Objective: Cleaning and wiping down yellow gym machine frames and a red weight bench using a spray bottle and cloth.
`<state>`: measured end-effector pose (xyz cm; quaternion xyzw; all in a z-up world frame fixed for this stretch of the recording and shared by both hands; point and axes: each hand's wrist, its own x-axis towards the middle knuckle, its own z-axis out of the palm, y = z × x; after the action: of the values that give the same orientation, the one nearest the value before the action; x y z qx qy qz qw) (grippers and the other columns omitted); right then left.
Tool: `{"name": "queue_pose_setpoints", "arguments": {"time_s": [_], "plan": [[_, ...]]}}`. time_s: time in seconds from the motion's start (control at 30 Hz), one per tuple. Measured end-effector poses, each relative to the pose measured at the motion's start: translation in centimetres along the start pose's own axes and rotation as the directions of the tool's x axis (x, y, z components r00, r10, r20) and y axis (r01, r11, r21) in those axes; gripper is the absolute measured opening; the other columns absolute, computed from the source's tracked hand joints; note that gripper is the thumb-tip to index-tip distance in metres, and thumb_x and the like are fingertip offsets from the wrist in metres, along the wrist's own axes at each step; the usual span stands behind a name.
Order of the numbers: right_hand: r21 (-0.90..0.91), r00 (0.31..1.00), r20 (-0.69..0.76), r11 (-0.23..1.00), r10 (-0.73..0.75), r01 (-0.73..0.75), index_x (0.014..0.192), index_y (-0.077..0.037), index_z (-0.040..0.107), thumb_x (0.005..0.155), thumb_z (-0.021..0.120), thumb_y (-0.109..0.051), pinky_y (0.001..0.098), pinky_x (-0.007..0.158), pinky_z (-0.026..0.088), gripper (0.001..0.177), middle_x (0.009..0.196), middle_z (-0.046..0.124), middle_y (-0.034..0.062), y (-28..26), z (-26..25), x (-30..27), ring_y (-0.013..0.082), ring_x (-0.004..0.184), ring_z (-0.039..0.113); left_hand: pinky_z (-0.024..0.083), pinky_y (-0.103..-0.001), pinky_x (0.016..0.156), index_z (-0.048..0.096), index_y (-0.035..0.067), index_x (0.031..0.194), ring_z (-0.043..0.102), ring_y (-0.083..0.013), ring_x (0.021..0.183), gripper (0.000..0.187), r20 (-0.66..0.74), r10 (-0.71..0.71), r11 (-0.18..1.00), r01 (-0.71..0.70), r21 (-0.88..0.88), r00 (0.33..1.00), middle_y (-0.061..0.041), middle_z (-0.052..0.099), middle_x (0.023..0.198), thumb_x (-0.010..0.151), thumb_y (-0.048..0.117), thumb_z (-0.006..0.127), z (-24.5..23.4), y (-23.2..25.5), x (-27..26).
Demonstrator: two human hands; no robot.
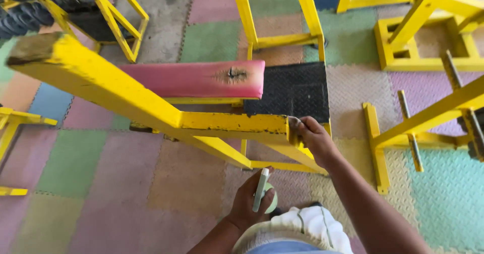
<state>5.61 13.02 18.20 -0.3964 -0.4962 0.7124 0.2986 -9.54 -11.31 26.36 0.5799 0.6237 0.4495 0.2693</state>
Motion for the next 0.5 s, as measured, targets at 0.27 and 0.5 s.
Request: {"name": "queue_pose_setpoints", "arguments": {"time_s": [0.27, 0.5], "plan": [[-0.122, 0.755, 0.225, 0.752, -0.615, 0.648, 0.113, -0.007, 0.067, 0.105, 0.058, -0.011, 0.0379, 0.102, 0.043, 0.012, 0.122, 0.069, 0.0029, -11.1, 5.8, -5.9, 0.0223, 0.121, 0.051, 0.060, -0.034, 0.085, 0.063, 0.006, 0.137, 0.077, -0.0270, 0.097, 0.049, -0.111, 0.162, 0.987, -0.160, 0.029, 0.981, -0.014, 0.076, 0.114, 0.090, 0.018, 0.071, -4.0, 3.8, 1.2], [-0.788, 0.708, 0.502, 0.074, -0.496, 0.611, 0.111, -0.014, 0.074, 0.092, 0.063, -0.015, 0.0575, 0.112, 0.032, 0.022, 0.139, 0.063, -0.0004, -13.9, 9.4, -7.9, 0.0343, 0.142, 0.044, 0.061, -0.032, 0.078, 0.067, 0.008, 0.131, 0.078, -0.0220, 0.087, 0.045, -0.209, 0.032, 0.999, -0.037, -0.019, 0.977, -0.010, 0.077, 0.097, 0.087, 0.016, 0.072, -6.1, 3.7, 0.3]]}}
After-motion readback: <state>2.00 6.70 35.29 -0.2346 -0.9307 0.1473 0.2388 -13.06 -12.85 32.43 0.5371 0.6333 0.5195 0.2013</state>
